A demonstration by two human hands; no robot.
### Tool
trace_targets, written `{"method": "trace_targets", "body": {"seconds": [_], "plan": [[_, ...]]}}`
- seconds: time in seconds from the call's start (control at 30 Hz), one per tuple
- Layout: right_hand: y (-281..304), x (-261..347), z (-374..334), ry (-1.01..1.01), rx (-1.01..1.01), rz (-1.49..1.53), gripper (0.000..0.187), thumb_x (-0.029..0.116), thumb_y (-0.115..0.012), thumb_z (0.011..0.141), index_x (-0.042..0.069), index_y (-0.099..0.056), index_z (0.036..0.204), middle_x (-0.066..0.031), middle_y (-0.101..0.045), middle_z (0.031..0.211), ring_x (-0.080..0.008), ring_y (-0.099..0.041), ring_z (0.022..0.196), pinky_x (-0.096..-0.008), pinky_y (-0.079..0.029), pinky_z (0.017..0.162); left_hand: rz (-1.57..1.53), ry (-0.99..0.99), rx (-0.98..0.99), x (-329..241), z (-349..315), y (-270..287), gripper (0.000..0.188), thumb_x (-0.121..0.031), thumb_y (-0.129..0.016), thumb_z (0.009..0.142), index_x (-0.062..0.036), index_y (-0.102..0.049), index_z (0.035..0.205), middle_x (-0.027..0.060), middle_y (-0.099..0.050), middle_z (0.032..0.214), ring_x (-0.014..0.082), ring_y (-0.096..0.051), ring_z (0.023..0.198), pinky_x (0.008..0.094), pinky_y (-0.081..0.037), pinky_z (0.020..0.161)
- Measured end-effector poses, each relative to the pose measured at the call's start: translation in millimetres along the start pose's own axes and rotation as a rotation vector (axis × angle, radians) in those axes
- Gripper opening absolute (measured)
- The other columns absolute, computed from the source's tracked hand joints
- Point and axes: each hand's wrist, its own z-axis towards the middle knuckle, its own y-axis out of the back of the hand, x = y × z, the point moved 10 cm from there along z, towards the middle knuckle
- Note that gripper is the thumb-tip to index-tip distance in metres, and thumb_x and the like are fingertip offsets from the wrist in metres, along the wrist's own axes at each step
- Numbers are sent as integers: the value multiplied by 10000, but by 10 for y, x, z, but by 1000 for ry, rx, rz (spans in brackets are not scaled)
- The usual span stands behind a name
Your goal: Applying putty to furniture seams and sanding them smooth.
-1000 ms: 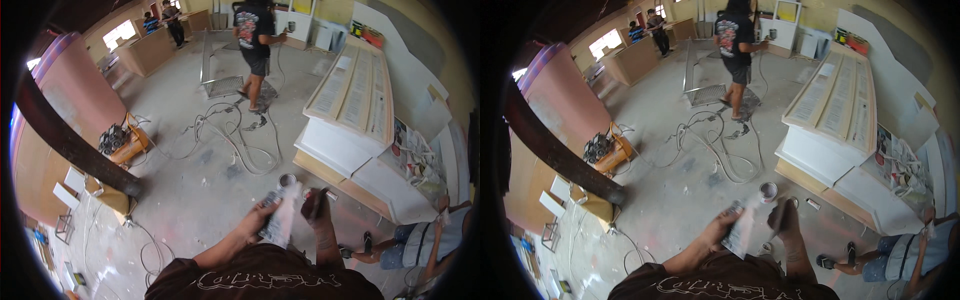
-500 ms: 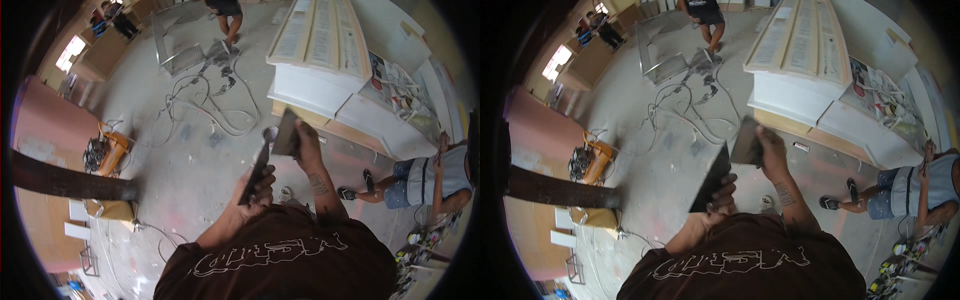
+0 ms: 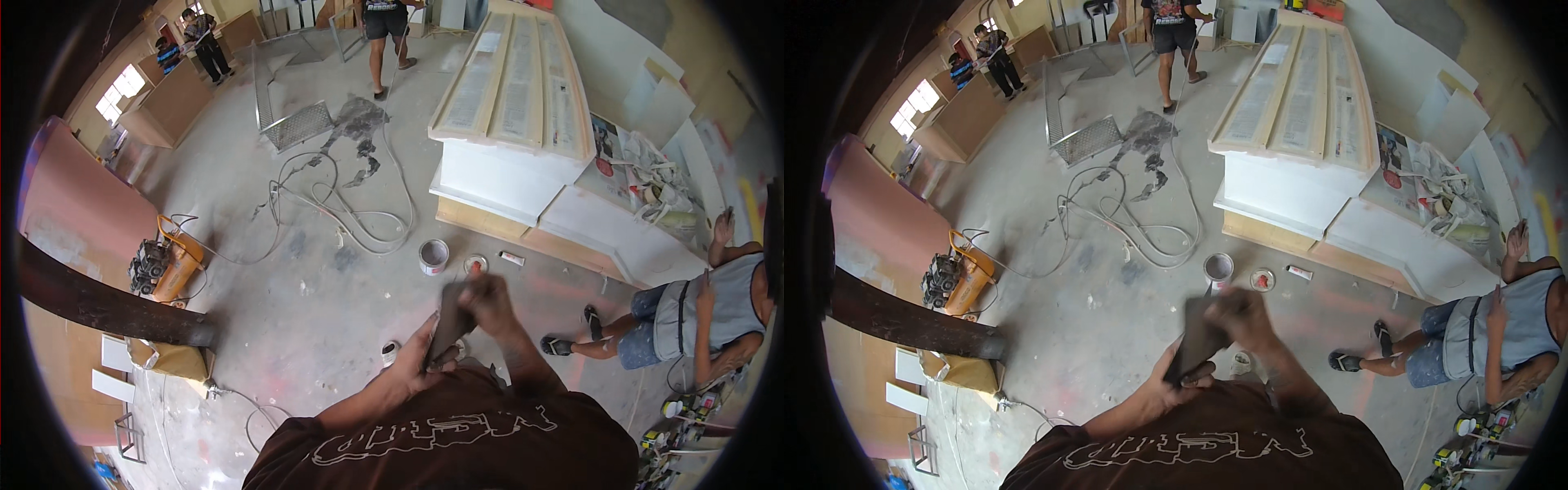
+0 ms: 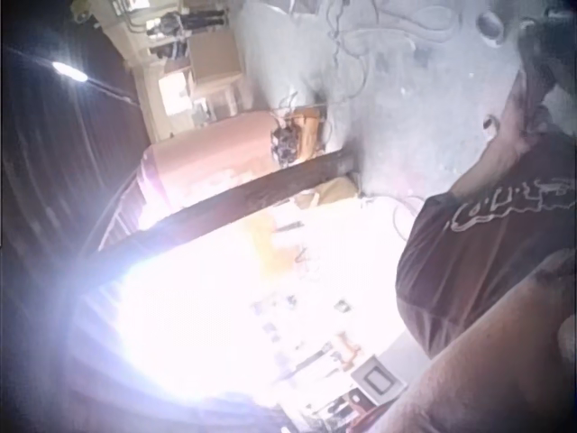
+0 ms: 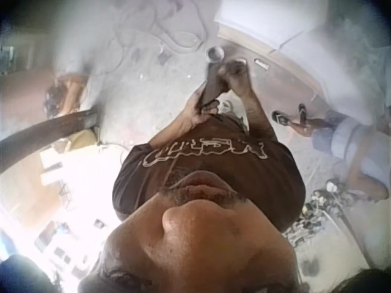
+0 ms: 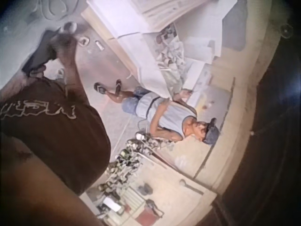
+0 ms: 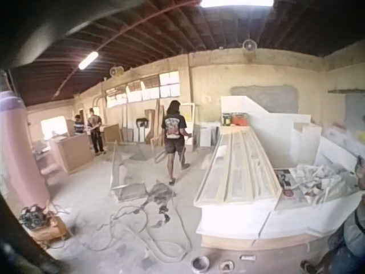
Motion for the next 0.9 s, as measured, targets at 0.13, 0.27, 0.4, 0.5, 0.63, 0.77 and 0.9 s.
{"method": "trace_targets", "body": {"seconds": [0.13, 0.27, 0.4, 0.5, 0.63, 0.77, 0.9], "plan": [[-582, 397, -240, 107, 450, -176, 214, 169, -821, 838, 6, -683, 831, -25, -663, 684, -67, -571, 616, -259, -438, 561, 508, -416, -438, -574, 58, 354, 299, -416, -543, 1013, -134, -607, 940, 0, -530, 632, 116, -472, 483, 241, -400, 462], [398, 139, -95, 89, -182, 348, 373, 262, -752, 892, 38, -571, 1129, -67, -654, 988, -166, -658, 810, -347, -545, 681, -46, -443, 73, -934, 45, 159, 234, -369, -575, 1007, -169, -681, 947, -13, -644, 713, 133, -601, 579, 261, -486, 534], [592, 429, -5, 160, -510, 245, 327, 262, -655, 948, 60, -563, 1188, -59, -625, 1061, -175, -637, 956, -352, -525, 800, -20, -781, -328, -1182, -193, -192, 247, -338, -589, 1007, -114, -626, 1104, 31, -672, 963, 153, -680, 816, 304, -568, 651], [516, 345, -71, 258, -611, 364, 329, 237, -625, 945, 67, -556, 1218, -51, -612, 1108, -184, -622, 1000, -349, -516, 823, 168, -921, -291, -1172, -281, -329, 312, -292, -598, 1006, -85, -571, 1237, 49, -661, 1088, 180, -672, 944, 337, -578, 759], [400, 327, -494, 662, -746, -257, 380, 189, -608, 973, 0, -508, 1288, -141, -574, 1201, -293, -605, 1082, -436, -520, 907, 228, -1060, -309, -1084, -329, -421, 290, -225, -599, 1011, -45, -549, 1233, 56, -663, 1087, 164, -662, 945, 324, -564, 798], [-106, 536, -523, 962, -560, -856, 480, 199, -496, 1008, -94, -388, 1373, -221, -530, 1153, -314, -570, 1001, -412, -497, 870, 320, -1274, -377, -1174, -514, -378, 266, -175, -639, 994, -42, -564, 1211, 53, -669, 1083, 117, -633, 933, 279, -522, 818], [-139, 629, -353, 729, -232, -454, 402, 180, -488, 1003, -99, -436, 1289, -251, -522, 1208, -270, -544, 1056, -390, -464, 917, 493, -1430, -434, -1274, -722, -456, 259, -157, -654, 985, -28, -575, 1195, 55, -669, 1076, 112, -618, 921, 261, -498, 820]]}}
